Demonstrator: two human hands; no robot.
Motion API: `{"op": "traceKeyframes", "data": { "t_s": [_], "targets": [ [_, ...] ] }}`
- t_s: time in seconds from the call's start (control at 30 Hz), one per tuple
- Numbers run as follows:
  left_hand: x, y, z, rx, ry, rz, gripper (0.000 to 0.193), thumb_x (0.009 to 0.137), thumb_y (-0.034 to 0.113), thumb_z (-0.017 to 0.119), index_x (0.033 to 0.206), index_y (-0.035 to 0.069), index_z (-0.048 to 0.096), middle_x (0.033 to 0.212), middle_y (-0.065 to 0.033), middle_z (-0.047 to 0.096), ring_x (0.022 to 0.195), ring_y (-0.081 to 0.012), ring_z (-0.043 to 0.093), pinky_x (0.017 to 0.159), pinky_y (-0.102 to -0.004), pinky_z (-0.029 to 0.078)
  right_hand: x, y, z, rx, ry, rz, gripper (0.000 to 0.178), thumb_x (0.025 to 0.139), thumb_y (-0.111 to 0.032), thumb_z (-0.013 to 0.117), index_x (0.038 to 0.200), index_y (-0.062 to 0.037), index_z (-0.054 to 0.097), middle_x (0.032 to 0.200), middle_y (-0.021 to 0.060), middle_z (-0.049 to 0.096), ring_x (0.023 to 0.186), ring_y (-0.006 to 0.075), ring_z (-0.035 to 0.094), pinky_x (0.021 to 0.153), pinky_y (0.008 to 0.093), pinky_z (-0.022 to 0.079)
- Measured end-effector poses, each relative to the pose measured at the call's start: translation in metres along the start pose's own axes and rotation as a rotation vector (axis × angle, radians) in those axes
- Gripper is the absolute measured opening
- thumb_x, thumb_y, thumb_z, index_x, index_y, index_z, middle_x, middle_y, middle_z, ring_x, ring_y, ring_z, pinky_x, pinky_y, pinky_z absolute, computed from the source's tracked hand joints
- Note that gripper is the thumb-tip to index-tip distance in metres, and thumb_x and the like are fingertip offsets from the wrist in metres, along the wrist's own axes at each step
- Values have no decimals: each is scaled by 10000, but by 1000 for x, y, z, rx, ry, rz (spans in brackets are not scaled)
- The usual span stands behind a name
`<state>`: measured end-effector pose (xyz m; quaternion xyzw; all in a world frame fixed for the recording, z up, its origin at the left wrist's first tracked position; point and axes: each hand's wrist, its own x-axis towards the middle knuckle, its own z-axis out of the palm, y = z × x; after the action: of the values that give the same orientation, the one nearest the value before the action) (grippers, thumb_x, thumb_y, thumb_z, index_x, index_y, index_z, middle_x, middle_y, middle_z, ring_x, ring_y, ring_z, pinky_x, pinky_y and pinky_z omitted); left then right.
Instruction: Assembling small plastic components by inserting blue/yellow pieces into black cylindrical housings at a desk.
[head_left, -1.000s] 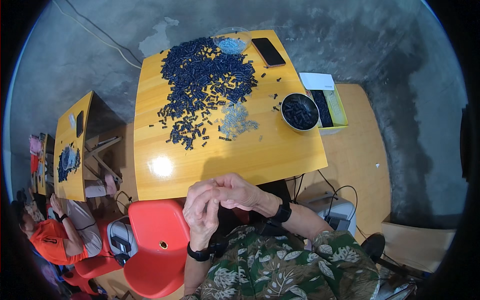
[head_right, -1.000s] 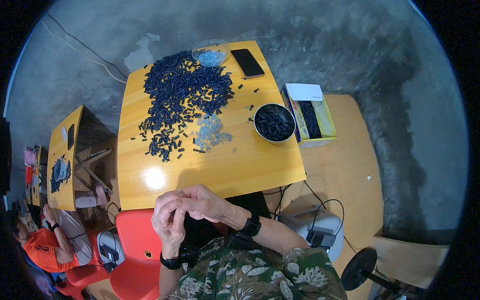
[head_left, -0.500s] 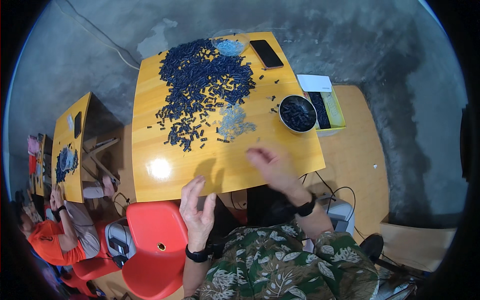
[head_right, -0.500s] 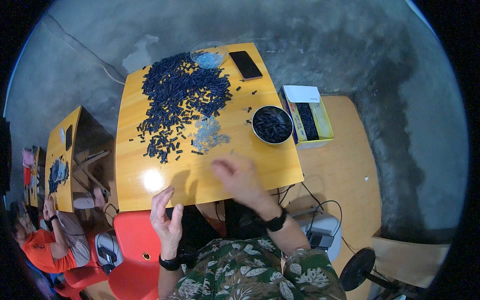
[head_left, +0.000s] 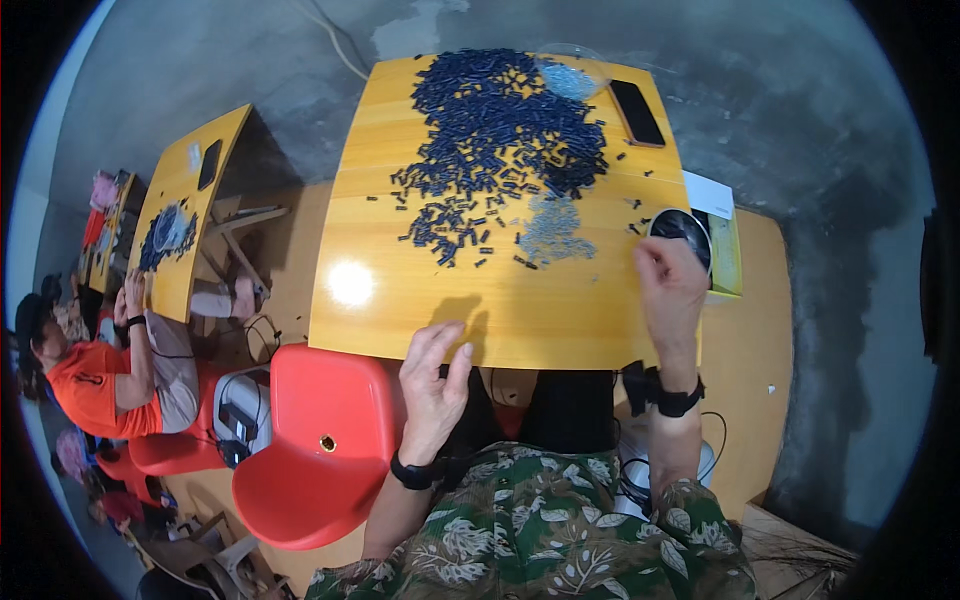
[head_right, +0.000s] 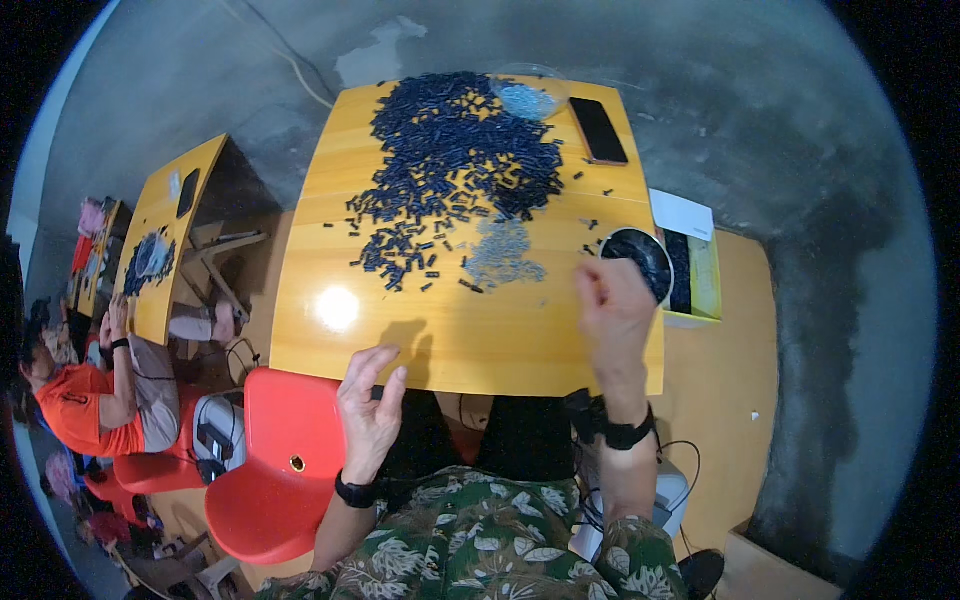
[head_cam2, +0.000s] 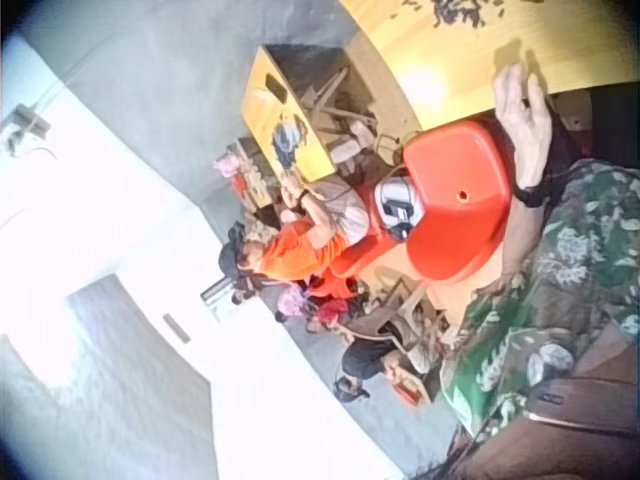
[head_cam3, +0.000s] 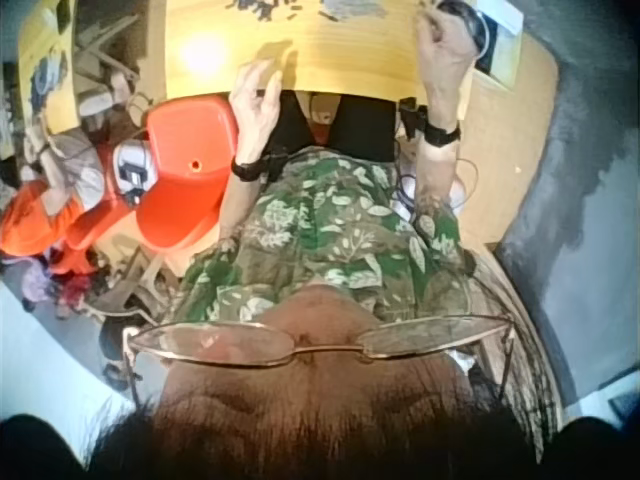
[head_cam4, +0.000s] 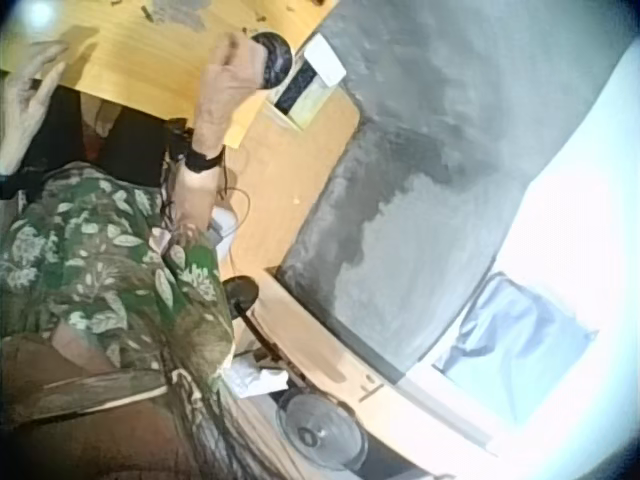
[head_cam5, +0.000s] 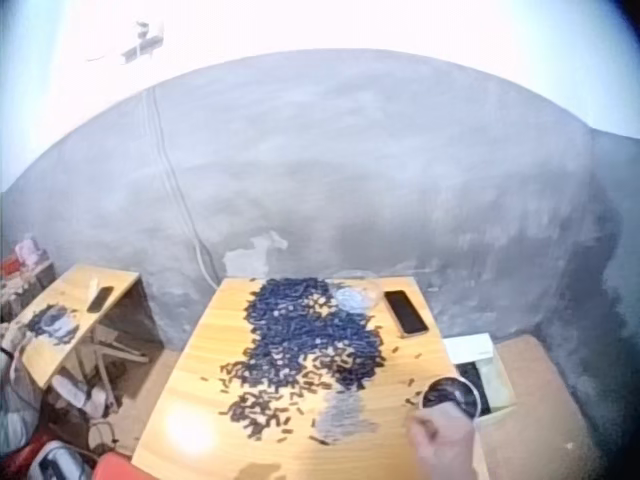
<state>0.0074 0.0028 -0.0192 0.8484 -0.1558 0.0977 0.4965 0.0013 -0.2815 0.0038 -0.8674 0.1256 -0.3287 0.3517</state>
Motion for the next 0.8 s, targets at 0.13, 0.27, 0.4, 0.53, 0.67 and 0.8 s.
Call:
{"op": "traceKeyframes", "data": {
  "t_s": [0.13, 0.27, 0.4, 0.53, 0.67, 0.8],
  "targets": [
    [3, -7, 3, -20, 11, 35, 203, 853, 15, 675, 1054, -9, 668, 1039, -164, 658, 959, -298, 649, 845, -361, 512, -19, -42, 59, 75, -265, -80, 77, 857, -121, 665, 897, -58, 679, 847, 92, 623, 724, 242, 634, 624, 344, 507],
    [2, -13, 1, -35, 28, 49, 196, 850, 10, 678, 1044, -8, 667, 1026, -170, 657, 944, -308, 649, 832, -367, 515, -18, -51, 110, -69, -293, -190, 72, 864, -127, 632, 871, -64, 665, 850, 87, 597, 763, 260, 631, 632, 384, 507],
    [2, -18, -2, -40, 37, 38, 187, 846, 5, 681, 1032, -9, 664, 1014, -173, 656, 935, -314, 647, 823, -371, 516, -16, -44, 138, -180, -370, -254, 83, 844, -103, 589, 850, -62, 661, 863, 80, 569, 822, 267, 611, 652, 415, 495],
    [1, -20, -1, -56, 39, 33, 179, 843, 3, 681, 1020, -10, 664, 1009, -169, 658, 927, -314, 647, 817, -373, 517, -16, -42, 146, -254, -447, -231, 106, 822, -81, 568, 851, -54, 666, 883, 86, 562, 873, 277, 586, 672, 429, 492],
    [1, -15, 0, -70, 17, 2, 181, 860, 18, 677, 1040, -3, 670, 1022, -143, 668, 959, -272, 651, 857, -341, 509, -16, -34, 150, -239, -436, -248, 111, 822, -72, 556, 835, -48, 663, 882, 84, 545, 882, 283, 572, 667, 429, 490],
    [2, -10, -1, -71, 19, 2, 181, 856, 11, 679, 1036, -7, 676, 1011, -141, 667, 952, -262, 650, 854, -332, 504, -15, -48, 131, -17, -428, -146, 84, 841, -62, 601, 879, -21, 663, 848, 86, 613, 796, 276, 614, 667, 401, 505]
  ]
}}
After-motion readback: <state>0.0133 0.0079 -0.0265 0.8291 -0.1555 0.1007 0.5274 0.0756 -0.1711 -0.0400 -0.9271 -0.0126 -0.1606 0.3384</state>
